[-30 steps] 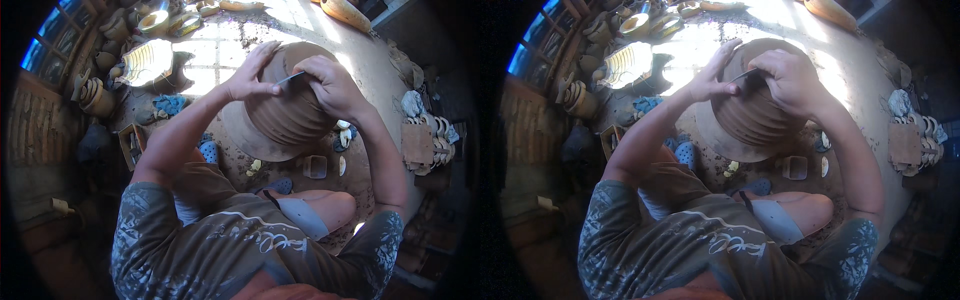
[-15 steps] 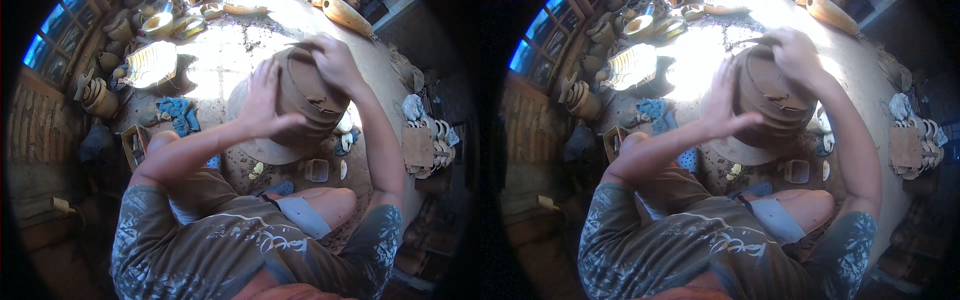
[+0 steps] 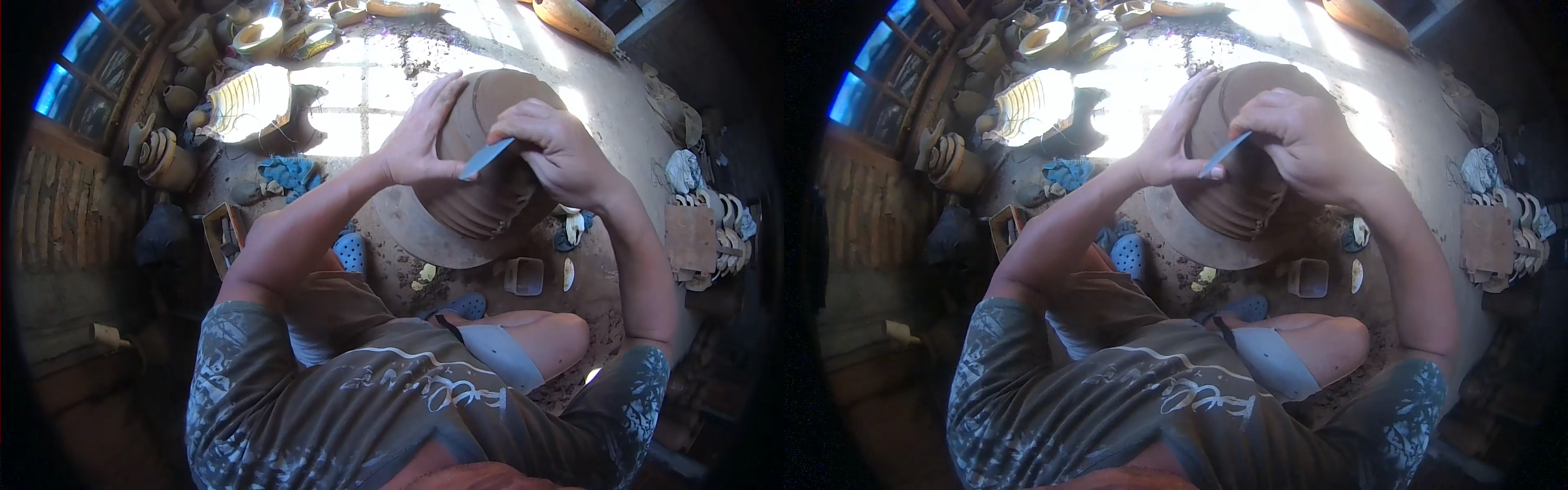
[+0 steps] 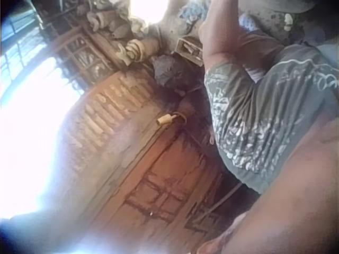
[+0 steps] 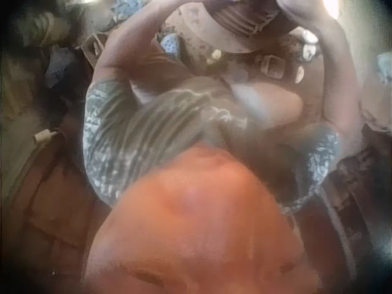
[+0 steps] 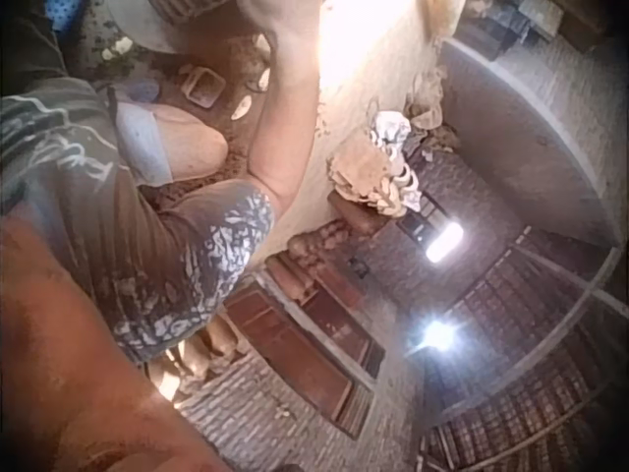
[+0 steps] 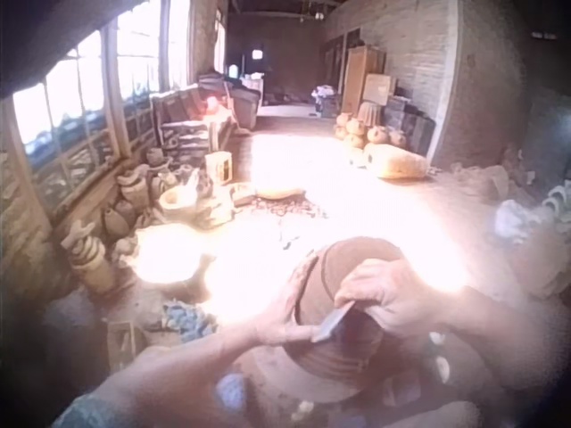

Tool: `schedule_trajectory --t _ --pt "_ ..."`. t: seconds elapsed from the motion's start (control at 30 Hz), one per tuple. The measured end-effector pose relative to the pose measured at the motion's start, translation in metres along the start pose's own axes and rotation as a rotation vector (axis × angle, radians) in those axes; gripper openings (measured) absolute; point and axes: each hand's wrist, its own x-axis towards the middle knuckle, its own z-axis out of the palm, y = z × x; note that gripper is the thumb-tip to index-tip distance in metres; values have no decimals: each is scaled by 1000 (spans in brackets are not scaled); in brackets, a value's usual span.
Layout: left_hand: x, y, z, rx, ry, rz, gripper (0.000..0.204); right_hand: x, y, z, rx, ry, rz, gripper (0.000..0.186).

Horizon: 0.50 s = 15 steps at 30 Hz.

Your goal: The person shapes and smooths the base and body of a large clay vessel using a small blue rib tool and a metal scraper while the pottery sits on a manual wheel.

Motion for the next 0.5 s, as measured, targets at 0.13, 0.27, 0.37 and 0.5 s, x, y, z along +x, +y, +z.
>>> schedule_trajectory --t 0.13,0.27,0.37,0.5 --pt "1 -8 -12 -7 -41 -2 131 -12 -3 -23 72 -147 -3 31" --pt "-17 21 9 81 76 -33 134 16 35 -18 157 238 160 27" --pt "-24 59 39 213 143 -136 144 45 66 -2 -159 334 302 29" --pt "-23 54 38 223 133 -165 147 45 43 23 -50 328 206 27"
